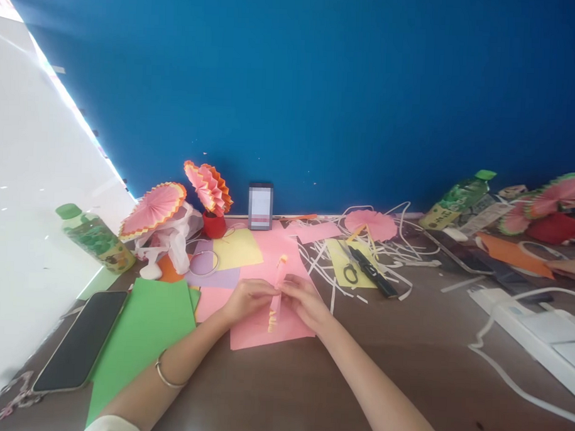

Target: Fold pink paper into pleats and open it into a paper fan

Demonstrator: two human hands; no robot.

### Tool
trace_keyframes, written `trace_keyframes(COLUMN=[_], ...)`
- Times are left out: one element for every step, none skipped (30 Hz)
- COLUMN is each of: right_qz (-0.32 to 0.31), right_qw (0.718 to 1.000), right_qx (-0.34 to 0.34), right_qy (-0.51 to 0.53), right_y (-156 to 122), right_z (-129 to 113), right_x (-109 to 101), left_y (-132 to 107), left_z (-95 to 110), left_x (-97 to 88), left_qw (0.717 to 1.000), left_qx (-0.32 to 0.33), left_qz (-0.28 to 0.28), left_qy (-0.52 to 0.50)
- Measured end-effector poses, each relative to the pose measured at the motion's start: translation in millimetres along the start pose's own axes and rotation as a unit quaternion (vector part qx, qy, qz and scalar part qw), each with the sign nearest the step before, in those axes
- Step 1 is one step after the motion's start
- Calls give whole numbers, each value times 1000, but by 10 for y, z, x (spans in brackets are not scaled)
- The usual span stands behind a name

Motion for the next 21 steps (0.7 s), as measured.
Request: trace_keyframes(right_qz=[0, 6, 15, 26, 40, 54, 66, 76, 81, 83, 83, 82, 82, 82, 80, 76, 70, 63, 56, 49, 44], right_qw=[1000, 1000, 1000, 999, 998, 997, 996, 995, 994, 994, 994, 994, 994, 994, 995, 996, 997, 998, 998, 998, 998], right_qx=[-6, -14, -23, -31, -40, -48, -56, -62, -67, -70, -72, -72, -69, -63, -54, -41, -28, -18, -12, -10, -13], right_qy=[5, 8, 8, 6, 1, -4, -9, -14, -19, -24, -29, -32, -32, -28, -20, -7, 8, 23, 36, 46, 51], right_y=[-1, -2, -4, -8, -14, -21, -28, -35, -40, -44, -44, -43, -39, -34, -27, -18, -9, 0, 9, 18, 27], right_z=[-8, -19, -30, -40, -49, -58, -66, -70, -71, -70, -67, -61, -52, -39, -22, -2, 20, 39, 51, 58, 60], right_x=[6, 6, 2, -6, -17, -28, -38, -45, -48, -50, -52, -56, -64, -73, -80, -83, -82, -78, -72, -65, -60], left_y=[3, 5, 6, 6, 3, -2, -8, -13, -19, -25, -34, -43, -50, -56, -60, -62, -63, -64, -63, -61, -56], left_z=[-23, -41, -51, -52, -43, -27, -8, 8, 25, 36, 42, 67, 88, 109, 129, 142, 152, 158, 160, 155, 144], left_x=[2, 9, 16, 19, 17, 14, 14, 25, 46, 74, 107, 120, 123, 117, 104, 90, 78, 69, 64, 60, 55], left_qw=[1000, 999, 999, 999, 1000, 1000, 1000, 1000, 1000, 999, 998, 997, 995, 995, 995, 995, 995, 996, 996, 997, 998], left_qx=[-12, -19, -18, -11, 0, 12, 20, 18, 11, -6, -31, -42, -53, -60, -60, -58, -51, -40, -26, -14, -5], left_qz=[-1, -3, -5, -2, 4, 11, 14, 8, -7, -30, -58, -72, -80, -83, -82, -81, -81, -80, -79, -74, -61], left_qy=[-15, -27, -32, -30, -20, -6, 8, 16, 19, 16, 5, -1, -7, -12, -17, -22, -26, -27, -26, -25, -26])
Point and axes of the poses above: each hand's wrist, its own y-axis towards the middle knuckle, its own x-axis out of the palm, z = x × y, the point moved 7 cm from there along y, towards the middle knuckle, and after that the axes turned 6 degrees about -x, right-handed, at the moved point
